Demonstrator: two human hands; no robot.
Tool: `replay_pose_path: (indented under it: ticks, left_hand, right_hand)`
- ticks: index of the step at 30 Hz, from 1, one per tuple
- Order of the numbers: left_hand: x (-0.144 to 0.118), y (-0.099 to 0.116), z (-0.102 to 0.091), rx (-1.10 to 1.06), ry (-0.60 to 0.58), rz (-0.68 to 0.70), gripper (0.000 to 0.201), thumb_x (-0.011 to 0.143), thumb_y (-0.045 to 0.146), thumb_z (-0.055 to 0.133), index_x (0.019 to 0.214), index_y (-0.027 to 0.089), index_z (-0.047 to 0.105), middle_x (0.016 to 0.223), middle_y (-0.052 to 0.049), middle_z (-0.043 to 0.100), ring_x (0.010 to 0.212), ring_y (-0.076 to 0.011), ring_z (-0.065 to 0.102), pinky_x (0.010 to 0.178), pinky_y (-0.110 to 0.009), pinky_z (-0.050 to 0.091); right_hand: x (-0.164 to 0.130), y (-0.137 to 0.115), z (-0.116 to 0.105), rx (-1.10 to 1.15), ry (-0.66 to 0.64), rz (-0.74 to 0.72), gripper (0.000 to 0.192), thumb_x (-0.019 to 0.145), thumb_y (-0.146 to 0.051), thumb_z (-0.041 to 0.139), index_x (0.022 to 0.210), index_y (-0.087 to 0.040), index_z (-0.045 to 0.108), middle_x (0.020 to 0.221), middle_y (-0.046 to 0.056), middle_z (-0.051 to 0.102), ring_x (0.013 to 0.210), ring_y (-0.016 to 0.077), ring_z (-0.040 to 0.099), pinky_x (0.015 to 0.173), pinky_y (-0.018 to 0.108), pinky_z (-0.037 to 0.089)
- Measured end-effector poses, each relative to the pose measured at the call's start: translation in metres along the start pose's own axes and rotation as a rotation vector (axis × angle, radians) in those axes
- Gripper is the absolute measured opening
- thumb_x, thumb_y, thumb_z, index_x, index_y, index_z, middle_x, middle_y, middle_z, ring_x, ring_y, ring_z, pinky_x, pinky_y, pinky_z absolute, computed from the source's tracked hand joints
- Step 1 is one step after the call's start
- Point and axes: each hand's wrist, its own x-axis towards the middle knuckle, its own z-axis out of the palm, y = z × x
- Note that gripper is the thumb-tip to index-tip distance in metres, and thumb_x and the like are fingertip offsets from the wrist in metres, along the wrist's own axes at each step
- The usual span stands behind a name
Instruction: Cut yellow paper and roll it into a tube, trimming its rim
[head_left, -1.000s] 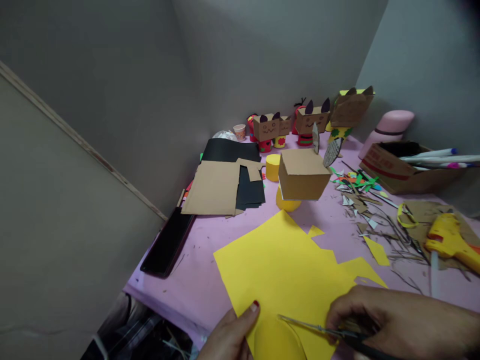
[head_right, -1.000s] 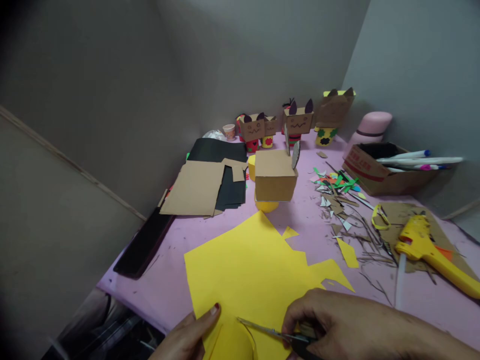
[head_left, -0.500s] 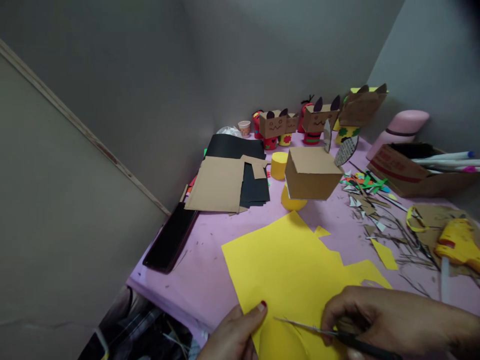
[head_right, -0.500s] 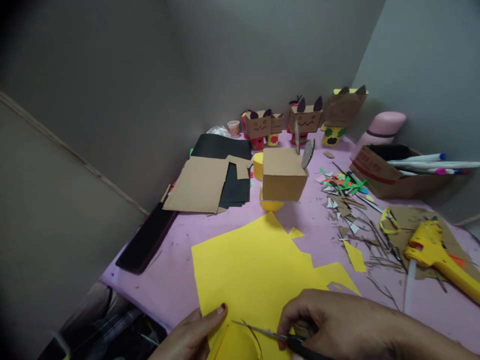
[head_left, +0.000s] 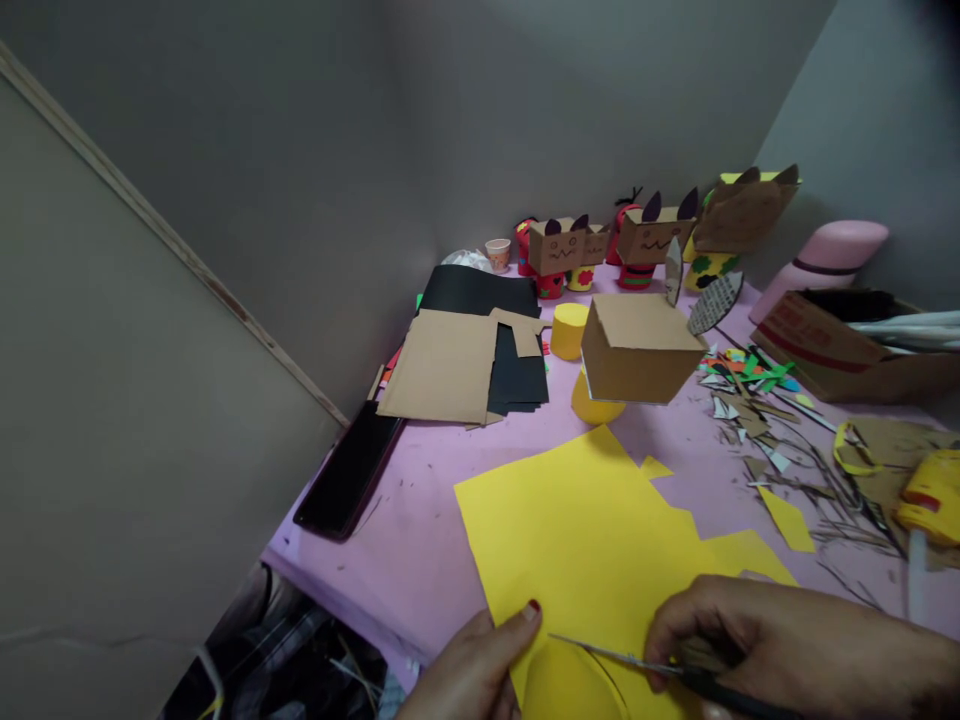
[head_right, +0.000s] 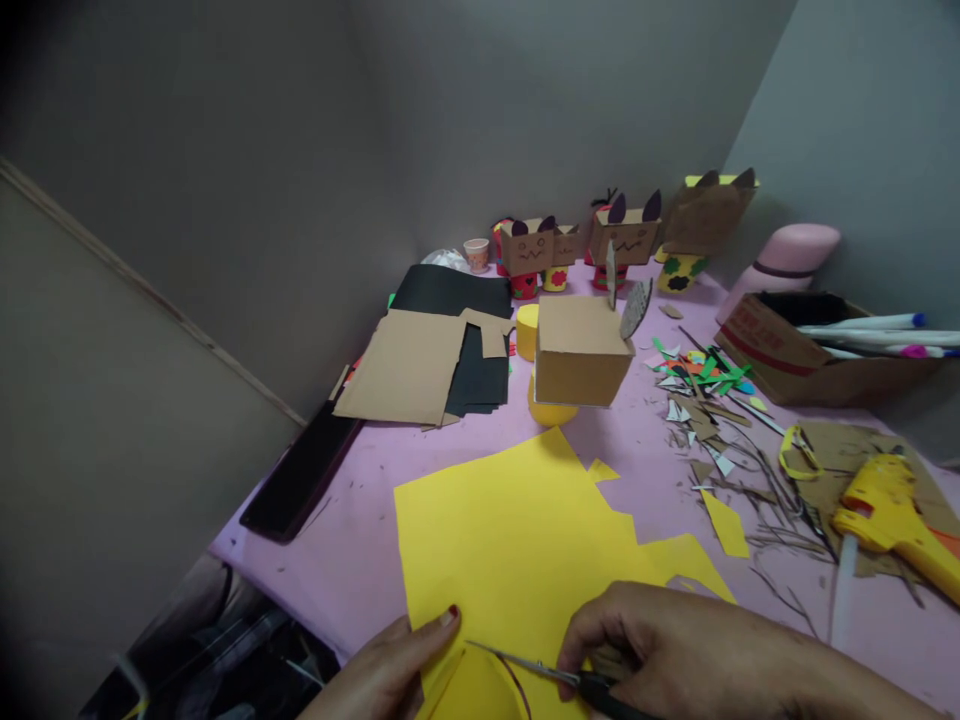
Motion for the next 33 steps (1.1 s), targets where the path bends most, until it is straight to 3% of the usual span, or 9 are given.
replay_pose_path:
  ticks: [8, 16, 23, 28, 33]
  left_hand:
    - [-0.002, 0.004, 0.010, 0.008, -0.067, -0.017, 0.044, 0.079, 0.030, 0.068, 0.119, 0.012, 0.063, 0.105, -0.015, 0.074, 0.105, -0.0302, 0.066, 0.102, -0.041, 0.041]
    - [-0.006, 0.011, 0.021, 0.025, -0.104, -0.025, 0.035, 0.091, 0.016, 0.047, 0.121, 0.010, 0.062, 0.106, -0.015, 0.074, 0.105, -0.0273, 0.067, 0.102, -0.042, 0.040]
    - [-0.005, 0.014, 0.027, 0.100, -0.015, -0.021, 0.030, 0.088, 0.015, 0.050, 0.112, 0.010, 0.068, 0.097, -0.014, 0.076, 0.096, -0.0251, 0.070, 0.091, -0.035, 0.048]
    - [-0.004, 0.014, 0.024, 0.178, 0.051, -0.031, 0.029, 0.089, 0.015, 0.047, 0.109, 0.010, 0.068, 0.095, -0.013, 0.076, 0.086, -0.0215, 0.072, 0.070, -0.026, 0.051]
    - [0.001, 0.011, 0.012, 0.192, 0.011, -0.044, 0.028, 0.088, 0.017, 0.051, 0.109, 0.009, 0.067, 0.093, -0.012, 0.075, 0.083, -0.0212, 0.071, 0.080, -0.031, 0.050]
  right_hand:
    - [0.006, -0.002, -0.001, 0.016, -0.027, 0.013, 0.038, 0.062, -0.017, 0.067, 0.098, -0.020, 0.074, 0.056, -0.008, 0.047, 0.045, 0.0049, 0.038, 0.038, 0.013, 0.025]
    - [0.010, 0.004, -0.006, 0.049, -0.068, -0.016, 0.035, 0.064, -0.014, 0.065, 0.098, -0.019, 0.073, 0.057, -0.008, 0.047, 0.046, 0.0045, 0.035, 0.040, 0.014, 0.028]
    - [0.005, -0.006, -0.011, -0.004, -0.108, 0.012, 0.035, 0.066, -0.009, 0.064, 0.100, -0.015, 0.073, 0.059, -0.007, 0.050, 0.049, 0.0049, 0.039, 0.043, 0.014, 0.030]
    - [0.002, -0.015, -0.017, -0.074, -0.111, 0.053, 0.037, 0.066, -0.007, 0.065, 0.101, -0.016, 0.073, 0.061, -0.007, 0.051, 0.051, 0.0048, 0.040, 0.043, 0.014, 0.029]
    - [0.006, -0.013, -0.018, -0.029, -0.156, 0.031, 0.037, 0.066, -0.011, 0.069, 0.102, -0.016, 0.073, 0.061, -0.007, 0.050, 0.050, 0.0050, 0.039, 0.042, 0.015, 0.029]
